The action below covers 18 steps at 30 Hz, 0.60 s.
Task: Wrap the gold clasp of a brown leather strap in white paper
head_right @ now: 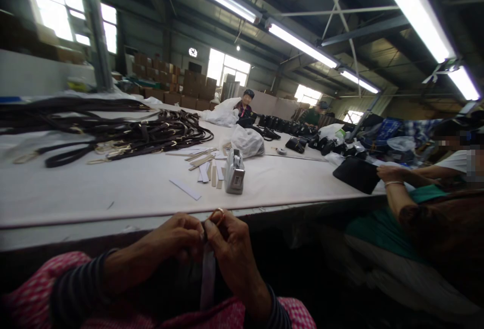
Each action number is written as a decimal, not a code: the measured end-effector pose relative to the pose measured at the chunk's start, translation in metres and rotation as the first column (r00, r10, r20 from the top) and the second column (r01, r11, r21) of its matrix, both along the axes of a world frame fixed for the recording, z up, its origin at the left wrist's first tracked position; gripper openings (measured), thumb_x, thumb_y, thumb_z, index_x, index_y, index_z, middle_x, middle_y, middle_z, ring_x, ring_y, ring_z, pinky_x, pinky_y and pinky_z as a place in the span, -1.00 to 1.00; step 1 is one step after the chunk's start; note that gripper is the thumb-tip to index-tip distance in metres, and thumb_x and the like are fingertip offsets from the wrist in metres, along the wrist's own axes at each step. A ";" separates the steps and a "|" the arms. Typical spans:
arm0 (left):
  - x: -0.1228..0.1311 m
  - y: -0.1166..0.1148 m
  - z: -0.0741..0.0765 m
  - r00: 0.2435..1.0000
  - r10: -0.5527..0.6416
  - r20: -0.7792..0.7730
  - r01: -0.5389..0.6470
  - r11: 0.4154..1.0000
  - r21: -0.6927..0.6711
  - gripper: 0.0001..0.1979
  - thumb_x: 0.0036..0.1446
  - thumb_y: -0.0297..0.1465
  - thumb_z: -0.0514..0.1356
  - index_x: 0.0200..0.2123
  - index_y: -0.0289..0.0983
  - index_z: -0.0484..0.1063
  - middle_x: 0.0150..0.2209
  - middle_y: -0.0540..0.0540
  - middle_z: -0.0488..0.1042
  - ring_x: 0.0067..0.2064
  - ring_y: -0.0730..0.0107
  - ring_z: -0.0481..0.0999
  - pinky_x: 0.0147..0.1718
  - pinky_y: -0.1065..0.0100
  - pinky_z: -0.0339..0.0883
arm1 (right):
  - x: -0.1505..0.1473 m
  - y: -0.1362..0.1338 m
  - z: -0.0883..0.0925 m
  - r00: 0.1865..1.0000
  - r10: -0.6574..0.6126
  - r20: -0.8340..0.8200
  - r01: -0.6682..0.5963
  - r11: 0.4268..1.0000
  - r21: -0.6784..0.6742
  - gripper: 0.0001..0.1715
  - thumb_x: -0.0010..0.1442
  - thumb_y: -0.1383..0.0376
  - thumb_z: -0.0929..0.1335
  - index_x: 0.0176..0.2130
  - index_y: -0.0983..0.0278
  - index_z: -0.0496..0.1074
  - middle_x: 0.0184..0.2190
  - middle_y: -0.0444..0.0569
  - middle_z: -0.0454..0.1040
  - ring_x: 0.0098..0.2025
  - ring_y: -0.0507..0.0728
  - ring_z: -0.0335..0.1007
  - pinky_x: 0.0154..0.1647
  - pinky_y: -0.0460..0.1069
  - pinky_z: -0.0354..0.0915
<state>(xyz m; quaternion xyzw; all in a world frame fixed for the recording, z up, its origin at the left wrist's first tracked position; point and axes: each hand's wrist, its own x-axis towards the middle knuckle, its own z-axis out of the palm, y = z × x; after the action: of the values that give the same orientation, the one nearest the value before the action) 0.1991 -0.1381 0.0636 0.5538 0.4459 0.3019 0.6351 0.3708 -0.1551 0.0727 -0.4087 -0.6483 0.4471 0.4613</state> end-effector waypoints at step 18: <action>0.004 0.013 0.043 0.996 0.079 0.028 -0.081 0.995 0.056 -0.67 -0.22 -0.15 0.31 -0.62 -0.32 0.42 -0.67 0.00 0.34 -0.63 0.52 0.23 -0.62 0.50 -0.01 | 0.000 0.011 0.066 0.977 -0.046 0.206 -0.028 0.940 0.341 -0.72 0.22 0.33 0.43 -0.51 0.29 0.41 -0.48 -0.20 0.29 -0.40 -0.03 0.21 -0.34 -0.10 0.13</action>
<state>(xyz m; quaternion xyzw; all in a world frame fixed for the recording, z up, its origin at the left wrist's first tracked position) 0.2033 -0.1253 0.1068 0.5496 0.4508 0.3468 0.6119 0.3712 -0.1444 0.1390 -0.3704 -0.7595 0.2796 0.4558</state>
